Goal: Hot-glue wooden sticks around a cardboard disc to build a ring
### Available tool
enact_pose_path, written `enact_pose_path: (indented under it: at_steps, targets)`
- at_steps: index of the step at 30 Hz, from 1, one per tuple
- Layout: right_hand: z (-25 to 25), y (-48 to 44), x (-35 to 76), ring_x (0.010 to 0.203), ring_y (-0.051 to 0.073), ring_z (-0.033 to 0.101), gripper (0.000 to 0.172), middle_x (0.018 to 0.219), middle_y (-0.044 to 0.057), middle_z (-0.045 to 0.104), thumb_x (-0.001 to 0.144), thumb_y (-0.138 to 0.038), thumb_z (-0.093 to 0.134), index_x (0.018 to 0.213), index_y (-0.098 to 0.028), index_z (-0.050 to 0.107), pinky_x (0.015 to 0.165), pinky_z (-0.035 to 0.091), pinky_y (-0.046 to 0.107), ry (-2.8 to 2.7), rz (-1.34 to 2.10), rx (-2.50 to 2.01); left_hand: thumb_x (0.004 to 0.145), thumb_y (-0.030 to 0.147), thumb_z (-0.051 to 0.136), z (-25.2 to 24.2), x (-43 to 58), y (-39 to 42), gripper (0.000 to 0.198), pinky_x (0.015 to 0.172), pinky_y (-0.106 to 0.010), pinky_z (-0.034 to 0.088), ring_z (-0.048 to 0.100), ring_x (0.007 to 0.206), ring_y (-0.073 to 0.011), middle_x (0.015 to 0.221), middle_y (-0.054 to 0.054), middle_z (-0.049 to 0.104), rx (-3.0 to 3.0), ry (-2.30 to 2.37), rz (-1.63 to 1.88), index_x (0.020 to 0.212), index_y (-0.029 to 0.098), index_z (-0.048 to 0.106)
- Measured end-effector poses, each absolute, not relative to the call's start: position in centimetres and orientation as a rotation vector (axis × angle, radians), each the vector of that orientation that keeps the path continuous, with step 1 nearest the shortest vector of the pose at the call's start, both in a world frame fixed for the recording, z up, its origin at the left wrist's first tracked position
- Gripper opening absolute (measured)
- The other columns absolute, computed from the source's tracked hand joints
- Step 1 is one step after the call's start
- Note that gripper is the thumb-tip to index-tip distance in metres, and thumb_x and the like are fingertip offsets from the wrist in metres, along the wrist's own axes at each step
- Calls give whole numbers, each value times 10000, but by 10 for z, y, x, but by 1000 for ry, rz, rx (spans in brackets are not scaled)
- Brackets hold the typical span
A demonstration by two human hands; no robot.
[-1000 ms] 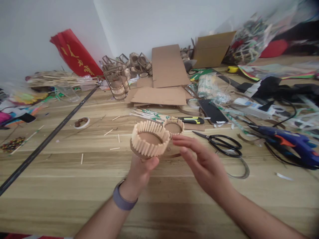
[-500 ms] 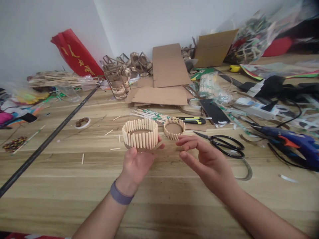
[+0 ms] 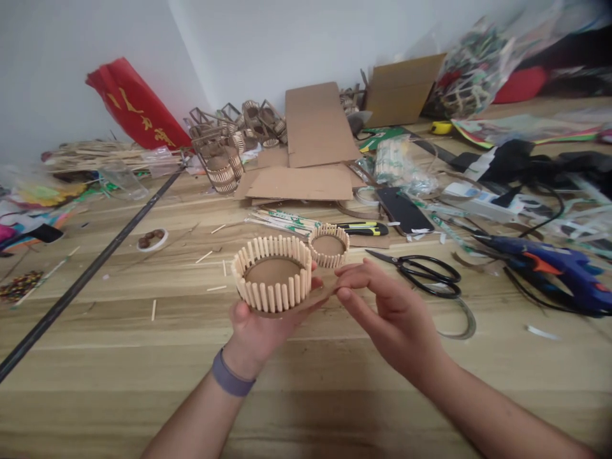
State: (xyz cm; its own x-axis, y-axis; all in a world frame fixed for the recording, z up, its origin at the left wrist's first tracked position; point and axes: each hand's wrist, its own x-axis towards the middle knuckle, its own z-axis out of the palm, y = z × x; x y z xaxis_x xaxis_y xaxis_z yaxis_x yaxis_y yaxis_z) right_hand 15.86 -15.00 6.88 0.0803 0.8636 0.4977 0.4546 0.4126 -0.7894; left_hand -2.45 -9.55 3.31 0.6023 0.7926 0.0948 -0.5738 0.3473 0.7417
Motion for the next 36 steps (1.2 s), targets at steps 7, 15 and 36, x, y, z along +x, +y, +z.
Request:
enact_pose_path:
  at_steps: [7,15,36]
  targets:
    - [71,-153,152,689,167,593,146,695,-6,653,881,-244,549,743,-241,595,725,442,324,-1578,451,-1241,573,756,654,31,-19,-103,781,1075,-607,304,498,1217,-400,1177,-97,622,767,239,864,1171,258,588]
    - [70,-153,149,674,157,595,159,681,-13,657,871,-212,541,729,-240,606,725,434,316,-1591,488,-1227,561,729,672,34,-17,-106,781,1074,-585,327,520,1179,-392,1159,-104,622,706,238,811,1154,226,603]
    - [66,-152,148,680,145,610,166,685,-22,650,893,-203,548,734,-230,590,718,438,306,-1581,517,-1225,501,565,800,36,-18,-104,739,1063,-529,379,496,1231,-372,1178,-61,653,606,206,794,1143,241,633]
